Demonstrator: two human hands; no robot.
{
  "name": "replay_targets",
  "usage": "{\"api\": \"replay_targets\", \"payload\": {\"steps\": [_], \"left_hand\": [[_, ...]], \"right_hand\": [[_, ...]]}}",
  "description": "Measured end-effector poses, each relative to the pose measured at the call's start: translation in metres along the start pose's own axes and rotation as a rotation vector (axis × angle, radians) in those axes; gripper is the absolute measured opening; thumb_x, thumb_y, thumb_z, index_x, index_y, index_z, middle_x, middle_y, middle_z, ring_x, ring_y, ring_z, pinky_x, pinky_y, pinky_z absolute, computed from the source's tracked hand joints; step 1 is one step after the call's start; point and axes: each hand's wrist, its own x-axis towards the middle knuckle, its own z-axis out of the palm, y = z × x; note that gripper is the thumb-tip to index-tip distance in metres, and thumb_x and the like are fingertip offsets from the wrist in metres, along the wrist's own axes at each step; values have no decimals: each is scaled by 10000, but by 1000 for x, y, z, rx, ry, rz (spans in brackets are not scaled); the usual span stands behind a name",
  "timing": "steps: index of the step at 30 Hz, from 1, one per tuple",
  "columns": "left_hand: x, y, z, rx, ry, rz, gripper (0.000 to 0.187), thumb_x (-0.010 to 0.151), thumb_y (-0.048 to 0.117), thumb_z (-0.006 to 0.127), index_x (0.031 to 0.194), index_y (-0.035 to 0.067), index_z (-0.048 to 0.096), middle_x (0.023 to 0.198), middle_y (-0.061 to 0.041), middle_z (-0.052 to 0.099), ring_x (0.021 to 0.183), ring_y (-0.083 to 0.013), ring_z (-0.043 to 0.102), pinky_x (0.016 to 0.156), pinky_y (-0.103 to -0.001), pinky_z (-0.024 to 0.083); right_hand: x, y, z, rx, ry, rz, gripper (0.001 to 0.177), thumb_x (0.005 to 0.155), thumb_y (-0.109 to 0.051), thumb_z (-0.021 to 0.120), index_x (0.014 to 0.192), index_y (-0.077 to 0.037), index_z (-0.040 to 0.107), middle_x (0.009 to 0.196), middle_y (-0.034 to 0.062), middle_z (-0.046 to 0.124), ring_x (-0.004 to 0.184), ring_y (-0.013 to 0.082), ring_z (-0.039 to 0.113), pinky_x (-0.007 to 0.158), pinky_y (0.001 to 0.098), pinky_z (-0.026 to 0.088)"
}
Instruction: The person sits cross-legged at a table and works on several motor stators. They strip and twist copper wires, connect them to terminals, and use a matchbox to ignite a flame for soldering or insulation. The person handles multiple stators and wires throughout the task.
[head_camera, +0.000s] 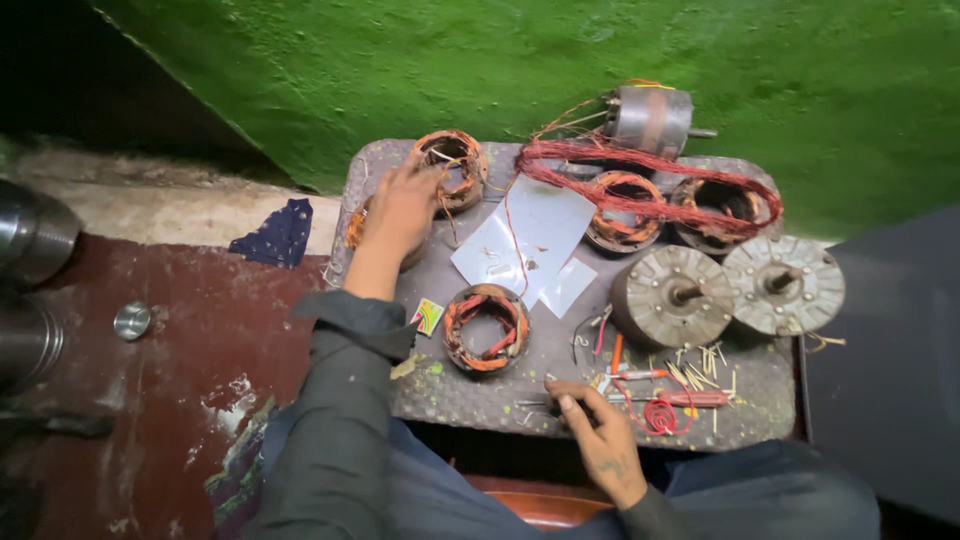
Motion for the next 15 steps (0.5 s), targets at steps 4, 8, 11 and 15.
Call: {"api": "replay_targets", "payload": {"steps": [4,8,11,15], "left_hand": [[-1,-21,38,-183,-136,-84,298,914,162,663,1193,66,705,1243,-166,674,1249,-369,567,1058,-484,410],[-2,-23,48,-237,-160,-179,189,974,209,679,1091,64,713,1108,-166,699,1162,-376,586,1013,-498,432],[3,-21,51,-220,-130,-169,156,919,200,696,1006,73,722,1008,-149,703,1080,-363,601,960,-498,442],[8,-20,54,-171,-150,-153,121,897,152,701,990,75,718,993,-131,706,1061,-352,608,954,-504,434]], "right_hand": [[0,1,-1,43,-20,31,262,990,-204,575,1088,-25,739,1163,60,793,999,129,725,860,284,563],[-1,10,0,134,-74,47,257,1003,-186,560,1076,-2,724,1228,93,767,1005,161,730,874,295,555],[-3,16,2,186,-98,33,254,1005,-172,566,1084,9,726,1236,121,750,1039,171,726,910,303,560],[-4,18,2,211,-100,47,256,1010,-182,559,1081,5,720,1224,114,752,1020,176,743,876,302,562]]}}
